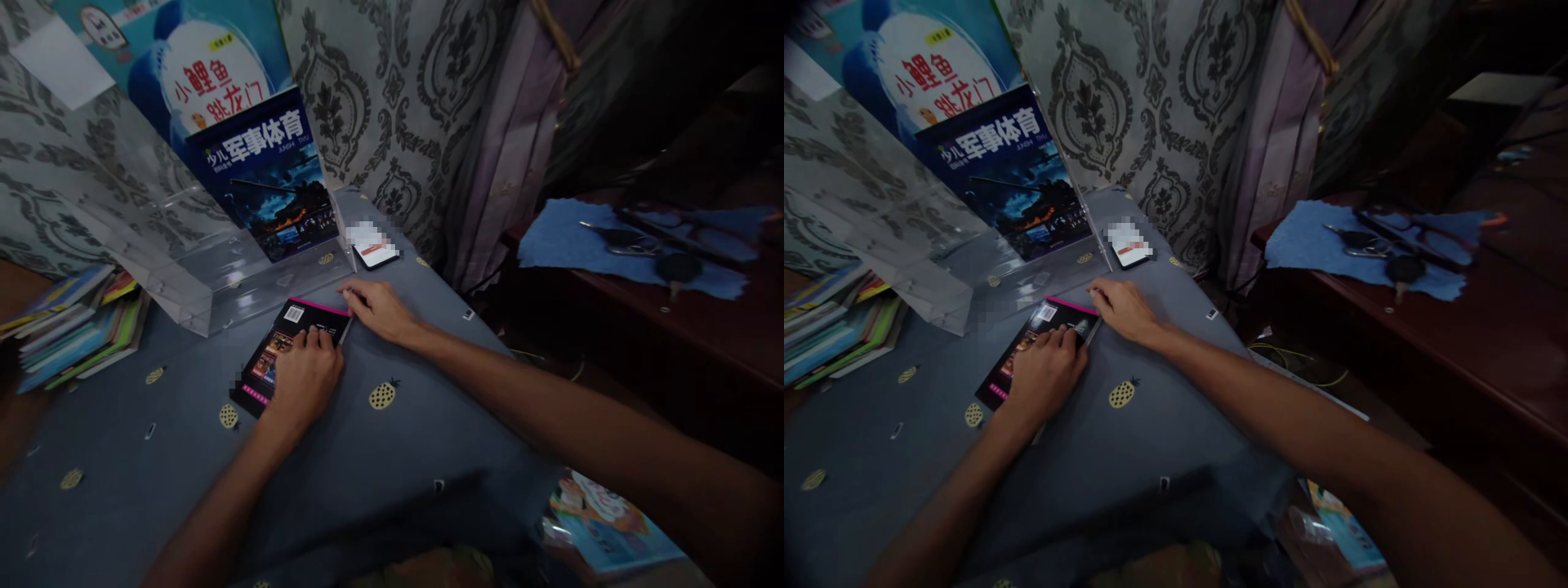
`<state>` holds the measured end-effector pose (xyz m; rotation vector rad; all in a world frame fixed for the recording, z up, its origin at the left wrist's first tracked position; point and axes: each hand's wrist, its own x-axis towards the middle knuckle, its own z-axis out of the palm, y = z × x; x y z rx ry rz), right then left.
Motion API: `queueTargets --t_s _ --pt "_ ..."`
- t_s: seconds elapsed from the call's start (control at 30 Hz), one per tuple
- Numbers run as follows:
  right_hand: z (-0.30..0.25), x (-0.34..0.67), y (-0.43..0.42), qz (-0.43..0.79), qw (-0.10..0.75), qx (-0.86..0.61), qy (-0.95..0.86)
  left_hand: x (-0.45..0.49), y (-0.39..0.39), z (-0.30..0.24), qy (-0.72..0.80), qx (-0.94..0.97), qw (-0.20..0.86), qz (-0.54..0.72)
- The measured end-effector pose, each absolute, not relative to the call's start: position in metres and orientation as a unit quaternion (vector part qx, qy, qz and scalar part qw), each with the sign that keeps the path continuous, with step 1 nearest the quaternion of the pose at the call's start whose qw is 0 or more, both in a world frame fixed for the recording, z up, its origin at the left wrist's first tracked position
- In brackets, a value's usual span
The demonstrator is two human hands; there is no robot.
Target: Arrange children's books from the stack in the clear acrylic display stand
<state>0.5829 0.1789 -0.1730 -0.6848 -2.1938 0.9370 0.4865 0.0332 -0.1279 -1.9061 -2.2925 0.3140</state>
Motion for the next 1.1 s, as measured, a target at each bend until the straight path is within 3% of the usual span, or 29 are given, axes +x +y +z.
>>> queueTargets --t_s 0.33,0.6,1.1 --pt "-0.169 0.586 0.178 0.379 0.396 -0.251 -0.798 0.486 0.033 -0.125 -0.756 -0.642 0.07 0.107" --pt "-0.171 0.584 0.178 0.341 0.278 -0.225 -0.869 0.475 0.03 -0.117 -0.766 -0.635 0.044 0.088" --pt "-0.166 0.57 0.18 0.298 0.248 -0.219 -0.895 0.435 -0.024 -0.119 -0.816 -0.571 0.072 0.059"
